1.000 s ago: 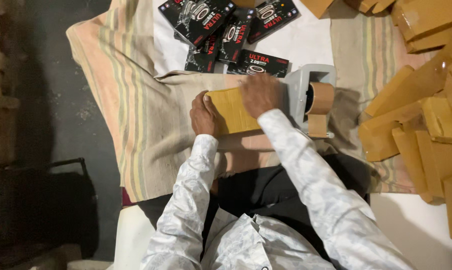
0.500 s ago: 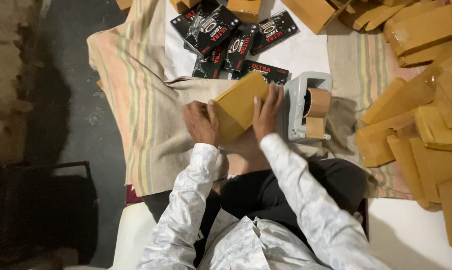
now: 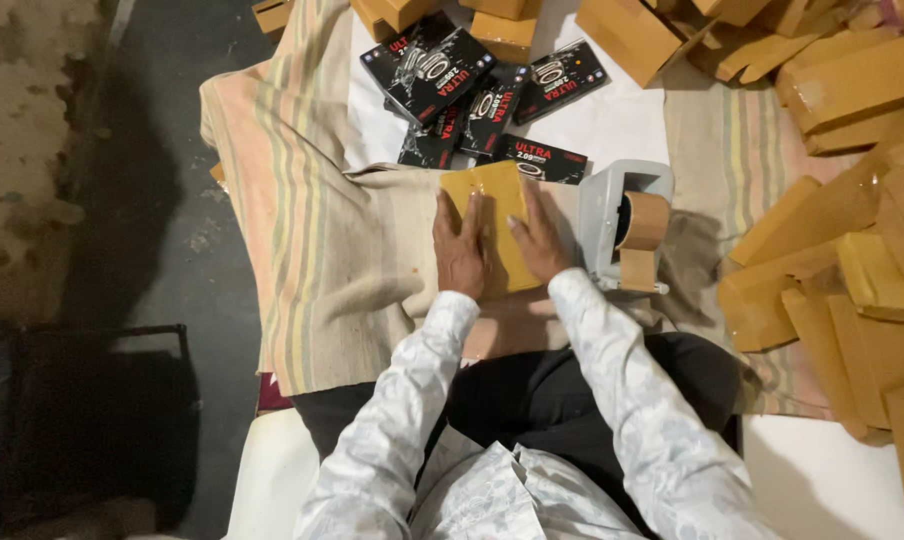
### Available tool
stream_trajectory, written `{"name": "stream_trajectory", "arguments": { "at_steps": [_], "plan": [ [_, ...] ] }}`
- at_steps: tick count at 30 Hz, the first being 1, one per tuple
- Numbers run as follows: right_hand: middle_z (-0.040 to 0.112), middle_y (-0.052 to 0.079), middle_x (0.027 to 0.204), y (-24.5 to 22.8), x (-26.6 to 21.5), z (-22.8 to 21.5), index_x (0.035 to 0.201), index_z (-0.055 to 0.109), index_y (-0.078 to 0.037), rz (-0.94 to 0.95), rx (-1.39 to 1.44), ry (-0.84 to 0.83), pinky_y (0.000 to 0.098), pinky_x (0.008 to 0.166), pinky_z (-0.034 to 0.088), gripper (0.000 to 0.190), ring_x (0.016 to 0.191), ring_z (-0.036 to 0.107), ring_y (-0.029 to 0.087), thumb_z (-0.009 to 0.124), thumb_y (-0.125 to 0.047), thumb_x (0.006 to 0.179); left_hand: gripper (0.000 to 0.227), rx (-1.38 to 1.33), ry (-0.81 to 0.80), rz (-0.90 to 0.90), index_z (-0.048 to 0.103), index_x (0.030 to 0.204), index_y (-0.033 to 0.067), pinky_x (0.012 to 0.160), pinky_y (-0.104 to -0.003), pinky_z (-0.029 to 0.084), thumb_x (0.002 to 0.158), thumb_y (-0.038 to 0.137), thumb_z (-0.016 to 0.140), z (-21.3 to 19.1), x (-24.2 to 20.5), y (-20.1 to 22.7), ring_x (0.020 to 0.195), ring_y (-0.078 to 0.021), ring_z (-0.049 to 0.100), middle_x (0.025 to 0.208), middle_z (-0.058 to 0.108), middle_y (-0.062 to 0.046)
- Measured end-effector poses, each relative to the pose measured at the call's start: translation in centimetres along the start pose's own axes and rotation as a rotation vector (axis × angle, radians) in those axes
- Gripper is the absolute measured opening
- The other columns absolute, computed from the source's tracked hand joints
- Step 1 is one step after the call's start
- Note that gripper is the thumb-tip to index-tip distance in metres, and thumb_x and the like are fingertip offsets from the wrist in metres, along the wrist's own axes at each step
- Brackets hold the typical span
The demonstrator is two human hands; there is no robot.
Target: The person places small black packages into small cardboard boxes, closes the flaps, and seals them with packing tape using a handheld dispenser. The sealed boxes are set aside on a pile to the right.
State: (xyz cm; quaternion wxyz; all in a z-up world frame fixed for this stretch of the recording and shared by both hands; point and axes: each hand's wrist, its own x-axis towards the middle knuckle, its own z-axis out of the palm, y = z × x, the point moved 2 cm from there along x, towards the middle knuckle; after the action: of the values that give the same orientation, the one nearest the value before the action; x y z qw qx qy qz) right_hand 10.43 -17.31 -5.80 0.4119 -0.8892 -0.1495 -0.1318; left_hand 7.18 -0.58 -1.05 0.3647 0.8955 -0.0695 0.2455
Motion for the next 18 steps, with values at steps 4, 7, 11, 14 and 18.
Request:
{"name": "stream_trajectory", "arguments": {
  "at_steps": [4, 7, 11, 14, 18],
  "plan": [
    [0.036, 0.019, 0.166, -3.5, -5.6, -1.4, 0.163, 0.026, -0.015, 0.177, -0.016, -0.084, 0.045, 0.124, 0.033, 0.064, 0.151, 0.038, 0.036, 0.052, -0.022, 0.105, 0.052, -0.072, -0.078, -0.042, 0.05, 0.152, 0.01, 0.123, -0.047, 0.033, 0.101, 0.013, 0.062, 1.2, 0.4, -0.7, 0.151, -0.0454, 0.034, 0.169, 0.02, -0.026],
    [0.031, 0.026, 0.165, -5.6, -7.5, -1.7, 0.164, 0.029, -0.013, 0.118, 0.031, -0.072, 0.0485, 0.122, 0.034, 0.062, 0.152, 0.033, 0.045, 0.05, -0.019, 0.106, 0.053, -0.043, -0.135, -0.053, 0.047, 0.153, 0.0083, 0.122, -0.047, 0.034, 0.102, 0.014, 0.06, 1.4, -0.1, -1.2, 0.149, -0.0452, 0.034, 0.17, 0.02, -0.024],
    [0.029, 0.034, 0.156, -6.1, -3.8, -1.3, 0.162, 0.033, -0.017, 0.12, -0.161, -0.11, 0.0534, 0.117, 0.035, 0.063, 0.14, 0.037, 0.054, 0.056, -0.023, 0.104, 0.053, -0.017, -0.191, -0.098, 0.044, 0.155, 0.0077, 0.122, -0.046, 0.034, 0.103, 0.013, 0.057, 1.7, -0.3, -1.5, 0.149, -0.0451, 0.033, 0.169, 0.022, -0.021],
    [0.037, 0.03, 0.151, -6.1, 2.0, -0.2, 0.161, 0.035, -0.024, 0.127, -0.292, -0.084, 0.0527, 0.118, 0.039, 0.059, 0.137, 0.046, 0.05, 0.056, -0.029, 0.106, 0.054, -0.049, -0.132, -0.091, 0.04, 0.157, 0.005, 0.124, -0.044, 0.035, 0.105, 0.008, 0.052, 1.6, -0.3, -1.5, 0.153, -0.0413, 0.035, 0.17, 0.025, -0.021],
    [0.025, 0.034, 0.158, -6.9, 6.1, 1.2, 0.161, 0.035, -0.022, 0.241, -0.492, -0.114, 0.0573, 0.112, 0.035, 0.063, 0.136, 0.039, 0.05, 0.056, -0.037, 0.103, 0.057, -0.093, -0.112, -0.142, 0.039, 0.155, 0.0026, 0.121, -0.043, 0.038, 0.1, 0.006, 0.053, 1.5, -0.3, -1.7, 0.151, -0.0395, 0.037, 0.169, 0.027, -0.023]
  ]
}}
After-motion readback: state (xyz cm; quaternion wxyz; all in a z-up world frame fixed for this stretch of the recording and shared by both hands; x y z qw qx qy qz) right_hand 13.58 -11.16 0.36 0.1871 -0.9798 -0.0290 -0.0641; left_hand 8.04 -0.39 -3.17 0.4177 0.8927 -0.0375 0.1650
